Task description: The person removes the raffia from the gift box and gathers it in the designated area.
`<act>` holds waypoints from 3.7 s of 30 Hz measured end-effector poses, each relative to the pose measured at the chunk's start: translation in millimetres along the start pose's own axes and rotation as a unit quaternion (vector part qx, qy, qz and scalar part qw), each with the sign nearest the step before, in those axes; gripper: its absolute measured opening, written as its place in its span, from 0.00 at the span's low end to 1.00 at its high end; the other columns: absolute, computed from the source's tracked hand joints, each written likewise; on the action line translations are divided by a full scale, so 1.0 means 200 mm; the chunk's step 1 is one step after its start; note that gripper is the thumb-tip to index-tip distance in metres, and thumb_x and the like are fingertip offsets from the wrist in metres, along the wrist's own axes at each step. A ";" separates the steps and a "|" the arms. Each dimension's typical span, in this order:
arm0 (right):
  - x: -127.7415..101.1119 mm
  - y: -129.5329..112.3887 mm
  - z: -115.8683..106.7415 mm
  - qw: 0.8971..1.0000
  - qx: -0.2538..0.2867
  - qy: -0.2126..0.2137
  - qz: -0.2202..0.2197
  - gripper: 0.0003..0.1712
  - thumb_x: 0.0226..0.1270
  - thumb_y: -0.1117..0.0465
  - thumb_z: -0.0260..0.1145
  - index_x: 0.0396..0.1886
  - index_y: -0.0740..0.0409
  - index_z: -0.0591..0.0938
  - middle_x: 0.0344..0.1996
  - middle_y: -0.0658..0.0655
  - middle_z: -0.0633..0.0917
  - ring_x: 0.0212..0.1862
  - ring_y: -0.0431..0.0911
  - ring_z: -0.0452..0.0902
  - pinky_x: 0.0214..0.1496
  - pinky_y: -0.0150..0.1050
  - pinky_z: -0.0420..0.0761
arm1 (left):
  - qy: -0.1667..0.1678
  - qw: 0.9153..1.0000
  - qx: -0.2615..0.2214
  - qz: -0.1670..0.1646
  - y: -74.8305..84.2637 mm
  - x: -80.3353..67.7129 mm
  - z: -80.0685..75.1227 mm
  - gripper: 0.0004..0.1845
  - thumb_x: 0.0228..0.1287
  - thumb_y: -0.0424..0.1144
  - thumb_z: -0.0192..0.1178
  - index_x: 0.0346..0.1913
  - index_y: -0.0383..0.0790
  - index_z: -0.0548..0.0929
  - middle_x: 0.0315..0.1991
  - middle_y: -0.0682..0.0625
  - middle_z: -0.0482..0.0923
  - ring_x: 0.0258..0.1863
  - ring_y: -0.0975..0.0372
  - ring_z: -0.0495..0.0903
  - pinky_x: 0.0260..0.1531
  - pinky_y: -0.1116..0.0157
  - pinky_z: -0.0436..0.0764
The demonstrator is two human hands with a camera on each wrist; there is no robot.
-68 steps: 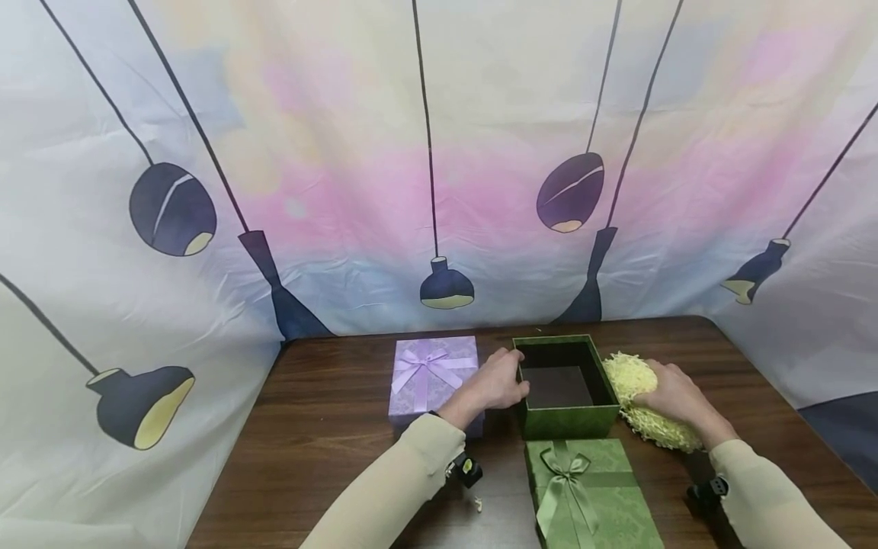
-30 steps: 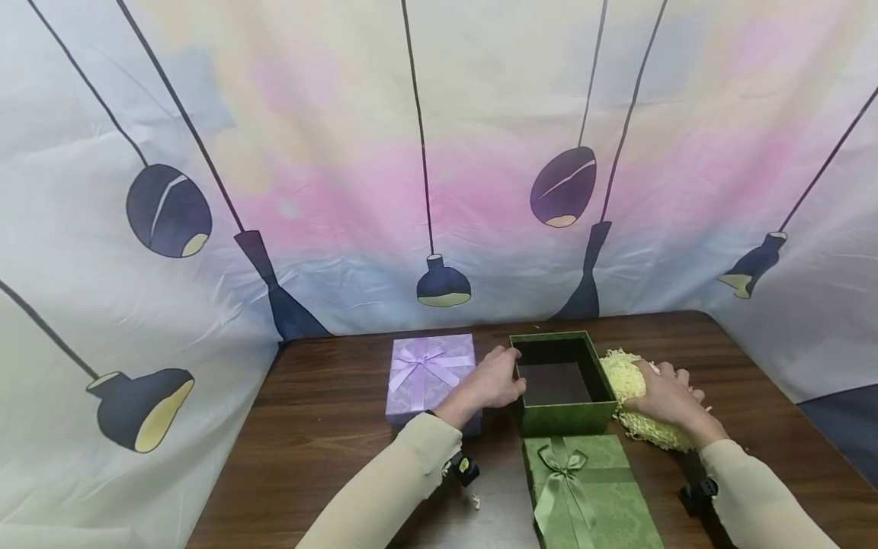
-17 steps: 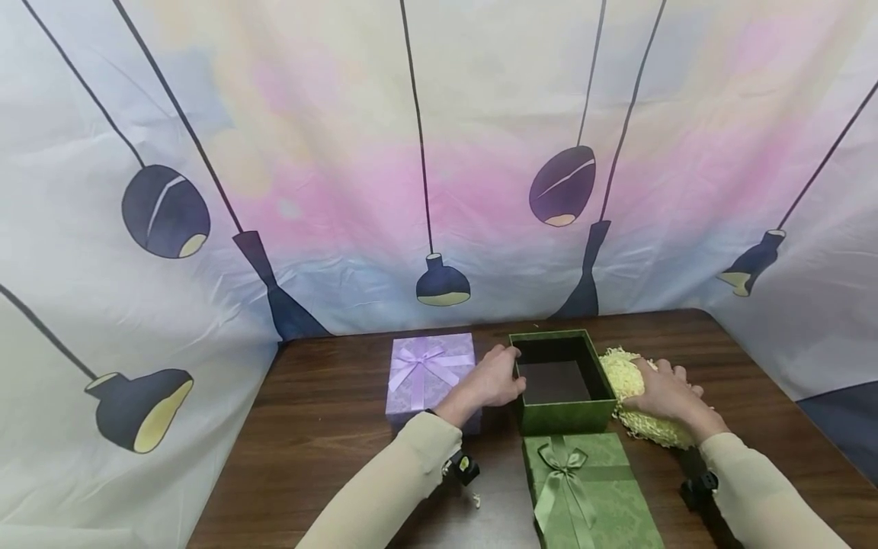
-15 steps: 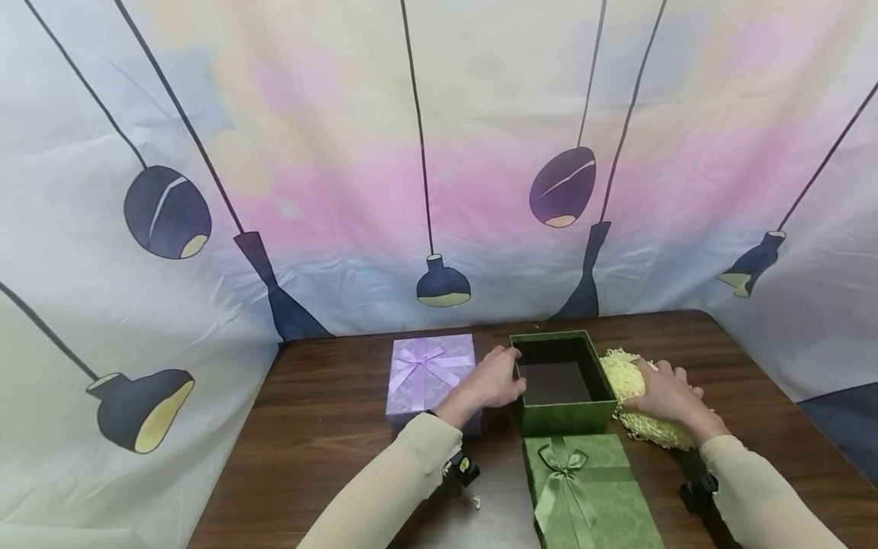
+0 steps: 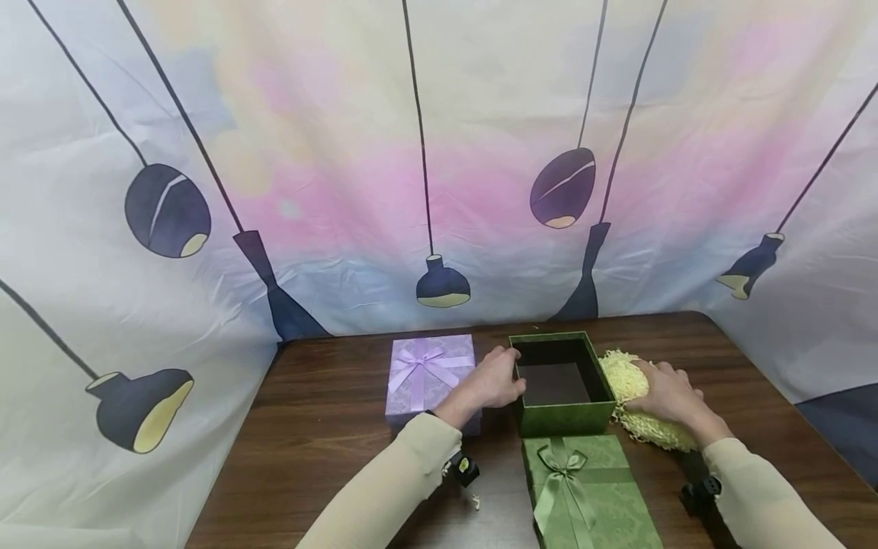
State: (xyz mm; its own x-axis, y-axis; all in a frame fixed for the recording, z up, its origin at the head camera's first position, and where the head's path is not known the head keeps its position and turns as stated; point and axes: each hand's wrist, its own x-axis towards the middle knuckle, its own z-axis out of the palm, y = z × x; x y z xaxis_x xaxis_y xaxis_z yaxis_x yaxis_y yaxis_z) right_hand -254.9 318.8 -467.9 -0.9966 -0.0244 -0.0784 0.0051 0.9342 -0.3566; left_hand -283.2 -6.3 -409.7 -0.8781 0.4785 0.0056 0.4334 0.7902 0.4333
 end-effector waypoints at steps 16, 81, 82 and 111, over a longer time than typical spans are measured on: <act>-0.03 -0.01 -0.05 1.000 -0.012 0.002 -0.023 0.55 0.47 0.46 0.72 0.71 0.68 0.60 0.60 0.83 0.65 0.55 0.83 0.60 0.41 0.77 0.69 | 0.002 1.000 0.003 -0.001 0.00 -0.01 0.00 0.26 0.63 0.42 0.62 0.63 0.37 0.74 0.57 0.41 0.75 0.56 0.54 0.77 0.55 0.62 0.78; -0.06 -0.48 -0.23 0.975 0.067 0.129 -0.167 0.47 0.59 0.41 0.70 0.71 0.61 0.66 0.66 0.68 0.70 0.65 0.68 0.63 0.59 0.68 0.67 | 0.059 0.978 0.170 0.105 -0.22 -0.22 -0.20 0.45 0.56 0.65 0.62 0.72 0.45 0.64 0.68 0.47 0.66 0.69 0.53 0.64 0.63 0.47 0.70; -0.05 -0.49 -0.22 0.975 0.065 0.130 -0.170 0.47 0.59 0.41 0.70 0.70 0.61 0.66 0.66 0.68 0.70 0.65 0.67 0.64 0.58 0.67 0.68 | 0.060 0.978 0.169 0.105 -0.22 -0.23 -0.21 0.45 0.56 0.65 0.62 0.72 0.46 0.65 0.68 0.47 0.66 0.69 0.53 0.65 0.63 0.47 0.70; 0.03 -0.68 -0.14 0.955 0.086 0.134 -0.250 0.44 0.53 0.43 0.74 0.67 0.55 0.71 0.63 0.61 0.75 0.64 0.60 0.69 0.59 0.61 0.71 | 0.105 0.983 0.138 0.069 -0.48 -0.37 -0.38 0.44 0.53 0.61 0.66 0.70 0.44 0.68 0.68 0.46 0.67 0.67 0.51 0.67 0.62 0.47 0.71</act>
State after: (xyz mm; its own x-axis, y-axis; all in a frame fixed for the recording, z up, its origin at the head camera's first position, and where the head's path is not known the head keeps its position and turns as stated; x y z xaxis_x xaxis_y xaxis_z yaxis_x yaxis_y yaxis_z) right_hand -264.0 202.1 -394.2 -0.8626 -0.3394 0.3752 -0.4873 0.7567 -0.4358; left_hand -274.2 -146.5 -382.3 -0.8169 0.5222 0.2448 0.5647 0.8105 0.1555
